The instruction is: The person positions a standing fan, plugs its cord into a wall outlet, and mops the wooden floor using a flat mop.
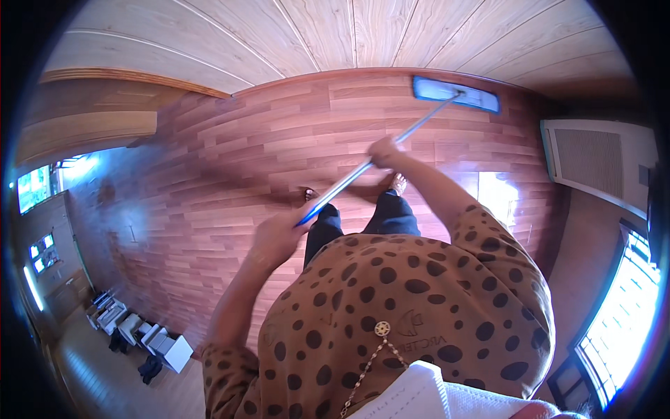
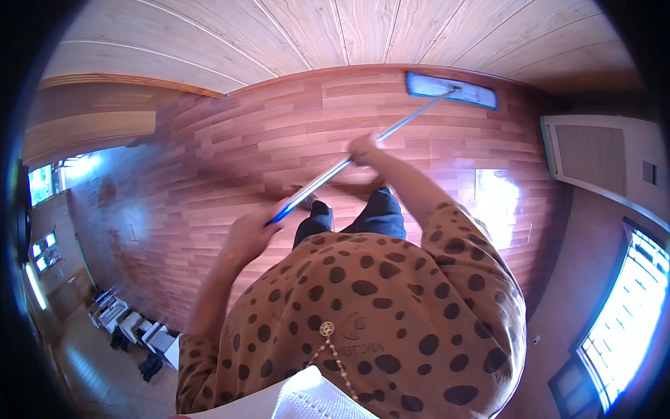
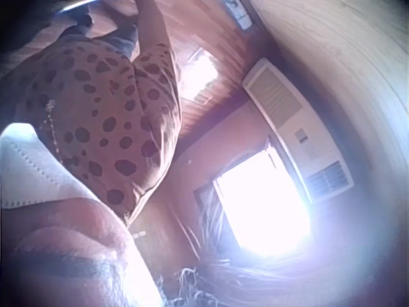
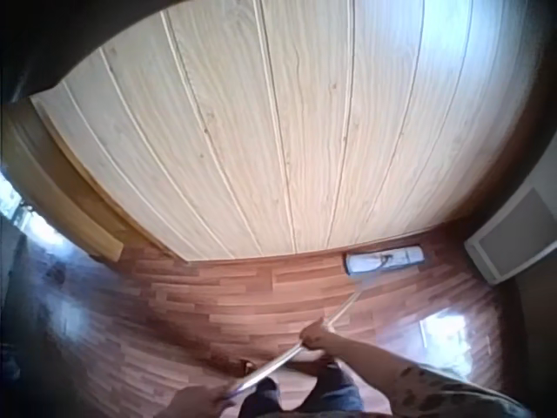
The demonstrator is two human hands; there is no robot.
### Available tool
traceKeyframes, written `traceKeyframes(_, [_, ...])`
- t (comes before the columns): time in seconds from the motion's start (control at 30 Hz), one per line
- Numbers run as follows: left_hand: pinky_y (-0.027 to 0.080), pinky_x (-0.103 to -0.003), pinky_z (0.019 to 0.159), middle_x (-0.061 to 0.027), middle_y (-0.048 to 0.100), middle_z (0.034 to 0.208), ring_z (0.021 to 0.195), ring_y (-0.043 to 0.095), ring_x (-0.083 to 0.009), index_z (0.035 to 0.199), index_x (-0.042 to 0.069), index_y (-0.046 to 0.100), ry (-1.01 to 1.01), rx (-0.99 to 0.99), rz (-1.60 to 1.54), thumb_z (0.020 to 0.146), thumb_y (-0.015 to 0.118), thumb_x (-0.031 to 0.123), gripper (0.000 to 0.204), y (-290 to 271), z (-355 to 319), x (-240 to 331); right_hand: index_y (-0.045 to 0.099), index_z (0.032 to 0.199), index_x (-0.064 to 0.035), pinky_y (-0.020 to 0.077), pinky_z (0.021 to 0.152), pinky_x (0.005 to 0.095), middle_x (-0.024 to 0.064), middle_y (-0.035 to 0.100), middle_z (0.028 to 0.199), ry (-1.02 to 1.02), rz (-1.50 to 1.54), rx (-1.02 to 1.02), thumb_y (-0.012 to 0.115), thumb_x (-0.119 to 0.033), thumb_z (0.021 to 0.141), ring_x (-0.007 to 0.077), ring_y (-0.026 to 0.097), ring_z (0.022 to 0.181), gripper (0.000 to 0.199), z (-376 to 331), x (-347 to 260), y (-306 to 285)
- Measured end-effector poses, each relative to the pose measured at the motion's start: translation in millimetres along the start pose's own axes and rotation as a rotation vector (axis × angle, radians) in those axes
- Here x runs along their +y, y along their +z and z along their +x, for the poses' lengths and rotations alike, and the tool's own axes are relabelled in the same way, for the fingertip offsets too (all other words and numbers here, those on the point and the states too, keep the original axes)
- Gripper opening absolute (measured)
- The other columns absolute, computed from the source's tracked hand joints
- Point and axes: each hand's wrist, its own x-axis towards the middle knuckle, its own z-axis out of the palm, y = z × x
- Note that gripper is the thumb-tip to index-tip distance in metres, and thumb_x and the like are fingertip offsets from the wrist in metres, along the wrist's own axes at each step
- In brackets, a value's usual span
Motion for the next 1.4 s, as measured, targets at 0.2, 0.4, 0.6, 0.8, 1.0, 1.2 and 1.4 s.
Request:
traceKeyframes(0.2, [0.047,-0.032,0.069,-0.0163,0.065,0.089,0.077,0.064,-0.0251,0.119,0.013,0.058,-0.307,0.097,-0.247,0.075,0.067,0.012,0.045,-89,-186,-132,0.069,0.088,-0.0146,0.046,0.07,0.0428,0.0119,0.064,0.082,-0.446,0.405,-0.008,0.065,-0.034,0.074,0.0314,0.061,0.083,0.025,43,-269,-69])
traceKeyframes(0.4, [0.046,-0.025,0.072,-0.0113,0.066,0.089,0.077,0.06,-0.0142,0.113,-0.002,0.059,-0.592,0.224,-0.09,0.067,0.064,-0.001,0.046,-189,-341,-165,0.068,0.086,-0.0138,0.047,0.067,0.0449,0.0103,0.065,0.082,-0.893,0.573,0.059,0.061,-0.056,0.073,0.0316,0.062,0.08,0.045,25,-403,-176])
traceKeyframes(0.6, [0.046,-0.025,0.066,-0.0103,0.066,0.079,0.072,0.059,-0.0108,0.105,-0.003,0.063,-0.611,0.245,-0.074,0.066,0.07,0.007,0.04,-207,-275,-152,0.068,0.078,-0.0136,0.049,0.065,0.0425,0.0106,0.064,0.075,-0.633,0.637,0.257,0.061,-0.046,0.075,0.0317,0.062,0.076,0.033,34,-370,-166])
traceKeyframes(0.8, [0.047,-0.029,0.062,-0.014,0.065,0.075,0.064,0.061,-0.0169,0.1,-0.002,0.064,-0.176,0.119,0.037,0.069,0.071,0.012,0.034,-170,-132,-73,0.067,0.081,-0.0184,0.0495,0.064,0.0436,0.0114,0.064,0.078,-0.258,0.594,0.226,0.061,-0.032,0.073,0.0331,0.062,0.074,0.017,9,-186,-109])
traceKeyframes(1.0, [0.046,-0.037,0.058,-0.0223,0.059,0.076,0.068,0.06,-0.0361,0.104,0.002,0.063,0.258,0.125,0.263,0.073,0.071,0.022,0.037,-127,-4,70,0.061,0.075,-0.0135,0.0486,0.065,0.0441,0.0137,0.062,0.072,0.03,0.629,0.486,0.06,-0.024,0.067,0.0344,0.061,0.071,0.013,-70,8,-65])
traceKeyframes(1.2, [0.048,-0.034,0.066,-0.0208,0.063,0.086,0.075,0.063,-0.0319,0.11,0.002,0.061,0.337,-0.025,0.184,0.08,0.064,0.024,0.037,-31,94,172,0.06,0.069,-0.0117,0.0464,0.07,0.0448,0.0121,0.062,0.073,0.4,0.432,0.664,0.063,-0.023,0.064,0.0333,0.059,0.081,0.013,-138,152,26])
traceKeyframes(1.4, [0.047,-0.046,0.062,-0.0211,0.062,0.077,0.073,0.061,-0.0377,0.094,0.003,0.059,0.42,-0.013,0.246,0.083,0.06,0.031,0.031,97,143,225,0.058,0.101,-0.013,0.0376,0.087,0.0508,0.0055,0.055,0.111,1.02,0.426,0.354,0.061,-0.018,0.074,0.0267,0.05,0.109,0.027,-199,189,79])
